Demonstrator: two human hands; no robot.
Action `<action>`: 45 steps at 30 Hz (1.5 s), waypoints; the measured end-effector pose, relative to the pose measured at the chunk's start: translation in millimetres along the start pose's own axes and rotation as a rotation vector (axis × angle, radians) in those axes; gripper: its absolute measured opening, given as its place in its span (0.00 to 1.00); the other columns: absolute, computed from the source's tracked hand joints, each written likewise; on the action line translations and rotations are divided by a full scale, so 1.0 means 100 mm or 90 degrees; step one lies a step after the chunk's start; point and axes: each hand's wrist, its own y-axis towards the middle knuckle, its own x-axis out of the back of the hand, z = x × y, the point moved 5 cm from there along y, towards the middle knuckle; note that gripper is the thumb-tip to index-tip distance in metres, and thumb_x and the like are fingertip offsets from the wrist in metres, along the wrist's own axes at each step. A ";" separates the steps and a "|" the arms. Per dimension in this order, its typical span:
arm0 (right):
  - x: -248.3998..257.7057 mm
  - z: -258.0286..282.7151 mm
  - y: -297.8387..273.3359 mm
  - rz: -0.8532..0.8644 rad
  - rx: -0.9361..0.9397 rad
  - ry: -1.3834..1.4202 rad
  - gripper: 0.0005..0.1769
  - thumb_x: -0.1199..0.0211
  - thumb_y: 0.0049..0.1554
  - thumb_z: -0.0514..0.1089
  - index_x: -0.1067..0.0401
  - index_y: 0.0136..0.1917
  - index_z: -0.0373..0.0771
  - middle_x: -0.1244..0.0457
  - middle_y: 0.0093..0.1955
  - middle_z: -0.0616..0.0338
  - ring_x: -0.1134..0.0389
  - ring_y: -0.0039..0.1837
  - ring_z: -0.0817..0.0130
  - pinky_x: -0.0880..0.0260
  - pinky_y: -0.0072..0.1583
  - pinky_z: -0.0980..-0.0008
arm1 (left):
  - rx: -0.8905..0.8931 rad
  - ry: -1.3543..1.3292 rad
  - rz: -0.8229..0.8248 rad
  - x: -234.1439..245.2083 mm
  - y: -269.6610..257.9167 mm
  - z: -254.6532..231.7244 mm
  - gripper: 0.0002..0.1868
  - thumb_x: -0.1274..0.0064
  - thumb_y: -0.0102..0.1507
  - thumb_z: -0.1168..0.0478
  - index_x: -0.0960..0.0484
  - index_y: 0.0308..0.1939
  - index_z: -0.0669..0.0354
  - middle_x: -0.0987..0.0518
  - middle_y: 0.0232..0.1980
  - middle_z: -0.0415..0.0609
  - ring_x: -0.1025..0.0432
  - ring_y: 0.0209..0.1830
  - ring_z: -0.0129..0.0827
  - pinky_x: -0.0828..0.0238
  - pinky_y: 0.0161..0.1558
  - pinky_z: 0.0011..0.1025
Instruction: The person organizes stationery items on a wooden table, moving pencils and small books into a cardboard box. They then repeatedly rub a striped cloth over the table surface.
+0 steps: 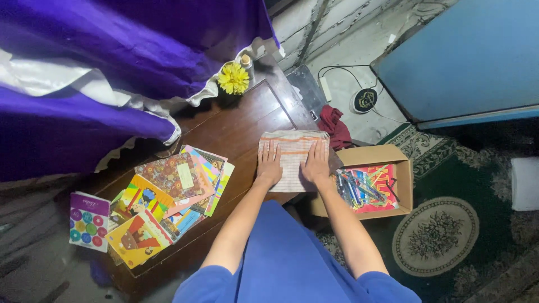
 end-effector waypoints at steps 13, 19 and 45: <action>-0.15 1.11 -0.52 0.034 0.160 0.043 0.52 0.42 0.58 0.56 0.61 0.81 0.24 0.67 0.85 0.33 0.70 0.86 0.42 0.70 0.81 0.48 | 0.104 -0.059 -0.207 -0.32 -0.77 0.87 0.43 0.59 0.62 0.63 0.54 0.80 0.68 0.65 0.85 0.62 0.71 0.85 0.54 0.73 0.79 0.49; -0.10 0.93 0.15 0.051 0.162 -0.002 0.52 0.43 0.59 0.56 0.64 0.81 0.23 0.70 0.85 0.32 0.72 0.86 0.41 0.71 0.81 0.50 | 0.101 -0.099 -0.207 0.04 -0.28 0.88 0.45 0.56 0.60 0.62 0.54 0.80 0.65 0.66 0.84 0.63 0.73 0.85 0.54 0.74 0.80 0.49; 0.28 0.58 0.08 -0.071 0.150 0.063 0.46 0.42 0.58 0.48 0.55 0.78 0.20 0.63 0.83 0.28 0.65 0.85 0.36 0.67 0.82 0.47 | -0.014 0.096 -0.241 0.05 -0.10 0.59 0.46 0.58 0.67 0.37 0.51 0.81 0.59 0.61 0.85 0.60 0.67 0.84 0.52 0.71 0.79 0.52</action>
